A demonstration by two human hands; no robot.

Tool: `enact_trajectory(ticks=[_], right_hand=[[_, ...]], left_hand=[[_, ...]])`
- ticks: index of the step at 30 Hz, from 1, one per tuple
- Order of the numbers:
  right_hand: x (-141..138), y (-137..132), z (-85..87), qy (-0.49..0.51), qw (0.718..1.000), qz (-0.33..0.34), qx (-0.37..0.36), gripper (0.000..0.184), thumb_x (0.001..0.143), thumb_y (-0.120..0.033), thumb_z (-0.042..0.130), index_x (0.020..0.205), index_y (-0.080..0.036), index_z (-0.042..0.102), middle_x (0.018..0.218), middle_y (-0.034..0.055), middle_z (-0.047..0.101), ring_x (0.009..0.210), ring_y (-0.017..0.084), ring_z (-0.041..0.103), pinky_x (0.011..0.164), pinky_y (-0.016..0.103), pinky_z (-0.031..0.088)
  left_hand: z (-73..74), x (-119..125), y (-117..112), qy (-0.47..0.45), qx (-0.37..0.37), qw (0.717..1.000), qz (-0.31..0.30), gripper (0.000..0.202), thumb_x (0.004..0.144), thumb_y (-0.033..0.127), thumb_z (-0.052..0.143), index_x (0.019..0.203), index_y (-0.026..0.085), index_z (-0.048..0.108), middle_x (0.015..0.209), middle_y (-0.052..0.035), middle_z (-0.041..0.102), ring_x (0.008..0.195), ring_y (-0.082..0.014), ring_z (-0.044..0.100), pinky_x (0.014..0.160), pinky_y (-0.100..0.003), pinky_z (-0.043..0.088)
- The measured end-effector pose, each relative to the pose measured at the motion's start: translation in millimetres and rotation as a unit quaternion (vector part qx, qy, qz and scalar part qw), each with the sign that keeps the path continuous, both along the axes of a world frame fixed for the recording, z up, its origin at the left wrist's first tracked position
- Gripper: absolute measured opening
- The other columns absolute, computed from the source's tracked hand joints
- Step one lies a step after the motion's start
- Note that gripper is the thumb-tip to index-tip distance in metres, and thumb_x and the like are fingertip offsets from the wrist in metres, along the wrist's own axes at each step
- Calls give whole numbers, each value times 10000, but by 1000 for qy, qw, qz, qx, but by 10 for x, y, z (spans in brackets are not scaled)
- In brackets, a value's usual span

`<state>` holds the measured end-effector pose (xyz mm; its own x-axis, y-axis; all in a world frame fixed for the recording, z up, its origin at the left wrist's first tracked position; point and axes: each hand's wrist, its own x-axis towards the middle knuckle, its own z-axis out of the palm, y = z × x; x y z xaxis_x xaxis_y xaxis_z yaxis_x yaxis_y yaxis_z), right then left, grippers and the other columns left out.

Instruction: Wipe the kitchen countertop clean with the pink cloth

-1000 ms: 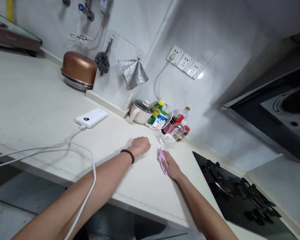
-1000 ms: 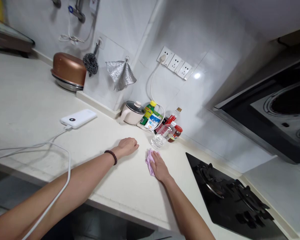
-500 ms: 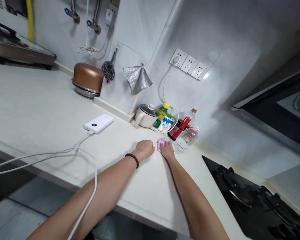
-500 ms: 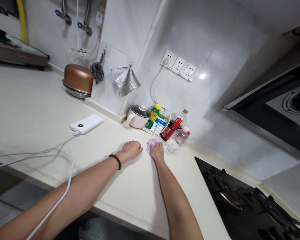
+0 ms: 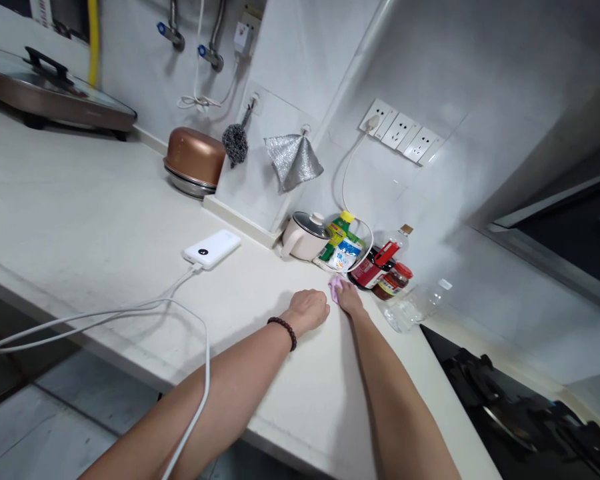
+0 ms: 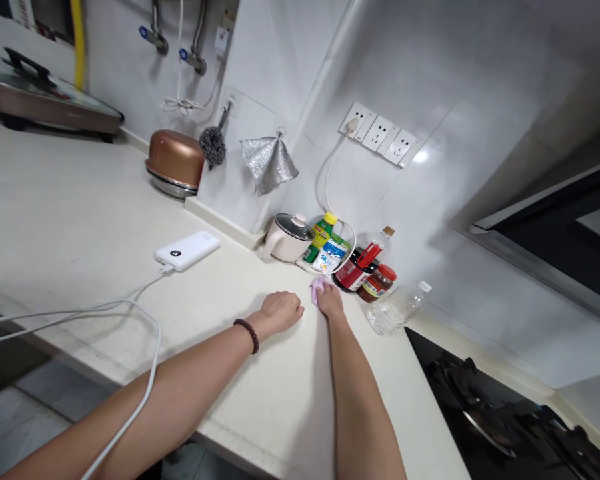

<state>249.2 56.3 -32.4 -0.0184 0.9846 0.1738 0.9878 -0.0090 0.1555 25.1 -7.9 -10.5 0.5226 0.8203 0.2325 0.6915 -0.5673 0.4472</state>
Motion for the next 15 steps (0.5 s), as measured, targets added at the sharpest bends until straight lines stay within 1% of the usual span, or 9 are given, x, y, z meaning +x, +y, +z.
enact_trajectory(ticks=[2, 5, 6, 8, 10, 11, 13, 15], right_hand=[[-179, 111, -73, 9, 1000, 18, -17, 549, 1010, -448, 362, 1468, -189, 518, 1582, 121, 431, 1454, 291, 368, 1197, 444, 259], [-394, 205, -186, 16, 997, 65, -46, 530, 974, -449, 468, 1439, -213, 561, 1620, 64, 388, 1503, 256, 287, 1230, 362, 201], [-420, 208, -214, 25, 995, 77, -50, 546, 973, -446, 473, 1458, -205, 543, 1629, 63, 371, 1512, 244, 268, 1235, 341, 189], [-371, 165, -246, 54, 994, 81, -43, 600, 1003, -453, 399, 1528, -166, 446, 1636, 90, 352, 1519, 229, 256, 1239, 339, 185], [-188, 56, -251, 82, 995, 56, -19, 639, 1030, -472, 287, 1566, -134, 367, 1623, 119, 367, 1512, 227, 275, 1236, 370, 212], [-53, -22, -247, 87, 995, 41, -7, 640, 1034, -478, 254, 1560, -135, 377, 1612, 122, 385, 1507, 230, 288, 1233, 386, 225], [274, -219, -241, 83, 996, 23, 1, 613, 1031, -467, 253, 1500, -142, 478, 1585, 129, 429, 1496, 245, 311, 1231, 408, 238], [626, -456, -248, 67, 998, 19, 7, 572, 1024, -426, 269, 1409, -143, 583, 1548, 143, 479, 1476, 265, 346, 1227, 430, 252]], left_hand=[[-3, -8, 14, -6, 9, 1000, 12, 388, 963, 333, 434, 1096, 143, 745, 1023, -175, 769, 1054, -286, 723, 917, -371, 550], [1, -33, 38, -5, 28, 999, 22, 391, 965, 310, 435, 1166, 121, 711, 1046, -177, 764, 1061, -285, 720, 910, -361, 547], [4, -44, 45, -3, 30, 999, 23, 389, 966, 305, 426, 1155, 126, 716, 1054, -174, 764, 1056, -285, 722, 901, -362, 548], [13, -71, 56, 3, 23, 999, 30, 399, 974, 313, 399, 1090, 150, 744, 1054, -166, 766, 1046, -283, 724, 890, -360, 547], [23, -101, 61, 8, 9, 999, 43, 416, 975, 332, 388, 1033, 168, 766, 1042, -164, 770, 1045, -279, 724, 889, -355, 542], [29, -115, 62, 11, 2, 999, 48, 420, 971, 340, 391, 1025, 171, 771, 1041, -167, 769, 1048, -278, 723, 891, -352, 539], [41, -137, 57, 15, -9, 999, 50, 420, 963, 349, 400, 1032, 171, 774, 1050, -172, 767, 1056, -275, 719, 893, -347, 534], [55, -147, 49, 16, -17, 999, 47, 419, 960, 350, 404, 1046, 170, 772, 1053, -173, 766, 1058, -268, 717, 890, -338, 531]])
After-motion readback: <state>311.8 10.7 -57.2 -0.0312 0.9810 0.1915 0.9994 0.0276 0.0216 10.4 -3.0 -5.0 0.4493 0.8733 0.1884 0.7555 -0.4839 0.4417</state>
